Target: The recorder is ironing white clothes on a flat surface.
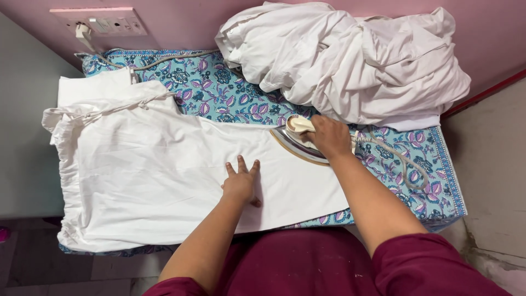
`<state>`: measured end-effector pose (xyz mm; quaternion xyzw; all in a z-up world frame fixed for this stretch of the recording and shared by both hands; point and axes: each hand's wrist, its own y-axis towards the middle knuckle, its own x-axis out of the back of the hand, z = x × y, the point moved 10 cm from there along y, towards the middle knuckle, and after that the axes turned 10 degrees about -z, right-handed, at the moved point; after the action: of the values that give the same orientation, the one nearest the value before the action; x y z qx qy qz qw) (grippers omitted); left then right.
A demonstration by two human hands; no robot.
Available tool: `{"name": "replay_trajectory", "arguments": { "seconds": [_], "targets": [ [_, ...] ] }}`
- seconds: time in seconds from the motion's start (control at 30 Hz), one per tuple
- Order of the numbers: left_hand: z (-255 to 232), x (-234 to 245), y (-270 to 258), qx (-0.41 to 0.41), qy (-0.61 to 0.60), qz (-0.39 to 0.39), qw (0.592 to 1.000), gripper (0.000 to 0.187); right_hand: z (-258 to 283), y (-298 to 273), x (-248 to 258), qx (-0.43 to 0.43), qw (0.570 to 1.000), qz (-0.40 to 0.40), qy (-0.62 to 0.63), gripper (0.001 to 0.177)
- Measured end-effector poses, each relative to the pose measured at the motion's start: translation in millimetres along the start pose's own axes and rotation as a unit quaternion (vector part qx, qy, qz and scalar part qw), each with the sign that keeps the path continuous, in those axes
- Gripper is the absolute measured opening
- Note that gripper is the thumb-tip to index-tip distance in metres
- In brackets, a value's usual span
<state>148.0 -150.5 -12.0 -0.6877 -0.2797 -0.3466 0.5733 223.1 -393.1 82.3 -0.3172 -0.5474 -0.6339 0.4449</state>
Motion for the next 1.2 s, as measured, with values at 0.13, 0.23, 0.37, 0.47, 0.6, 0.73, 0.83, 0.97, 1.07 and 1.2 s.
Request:
{"name": "replay_trajectory", "arguments": {
  "seconds": [0.13, 0.23, 0.37, 0.47, 0.6, 0.73, 0.83, 0.97, 1.07, 1.2],
  "targets": [
    [-2.0, 2.4, -2.1, -0.002, 0.000, 0.001, 1.000, 0.143, -2.5, 15.6, -10.6, 0.028, 1.000, -0.009, -0.005, 0.043],
    [-0.6, 2.4, -0.6, 0.002, -0.003, 0.004, 1.000, 0.142, -5.3, 31.8, -17.9, -0.002, 0.998, 0.064, -0.011, 0.048],
    [-0.6, 2.4, -2.9, 0.006, -0.010, 0.006, 1.000, 0.142, -11.1, 40.7, -23.0, -0.028, 0.995, 0.097, -0.014, 0.049],
    [-1.8, 5.4, -2.8, 0.005, -0.010, 0.003, 1.000, 0.141, -10.5, 42.0, -20.6, -0.058, 0.988, 0.143, -0.008, 0.050],
    [-1.6, 3.7, -3.5, 0.006, -0.017, 0.007, 1.000, 0.142, -3.1, 21.3, -20.5, -0.056, 0.976, 0.210, -0.003, 0.049],
    [-0.7, 4.9, -4.7, 0.006, -0.026, 0.001, 1.000, 0.141, 10.2, -11.3, -11.8, -0.059, 0.969, 0.237, 0.043, 0.047],
    [-1.4, 8.0, -8.5, 0.004, -0.033, -0.007, 0.999, 0.140, 20.1, -36.5, -2.3, -0.049, 0.965, 0.258, 0.029, 0.046],
    [1.1, 9.1, -13.7, -0.003, -0.031, -0.022, 0.999, 0.137, 31.5, -63.6, 4.4, -0.036, 0.958, 0.285, 0.018, 0.044],
    [11.7, -15.6, -0.5, -0.012, -0.038, -0.057, 0.998, 0.134, 40.1, -82.8, 3.9, -0.013, 0.950, 0.311, 0.004, 0.044],
    [47.9, -52.8, 16.5, -0.021, -0.099, -0.166, 0.981, 0.131, 58.1, -99.4, 2.9, 0.034, 0.950, 0.311, 0.011, 0.043]
  ]
}}
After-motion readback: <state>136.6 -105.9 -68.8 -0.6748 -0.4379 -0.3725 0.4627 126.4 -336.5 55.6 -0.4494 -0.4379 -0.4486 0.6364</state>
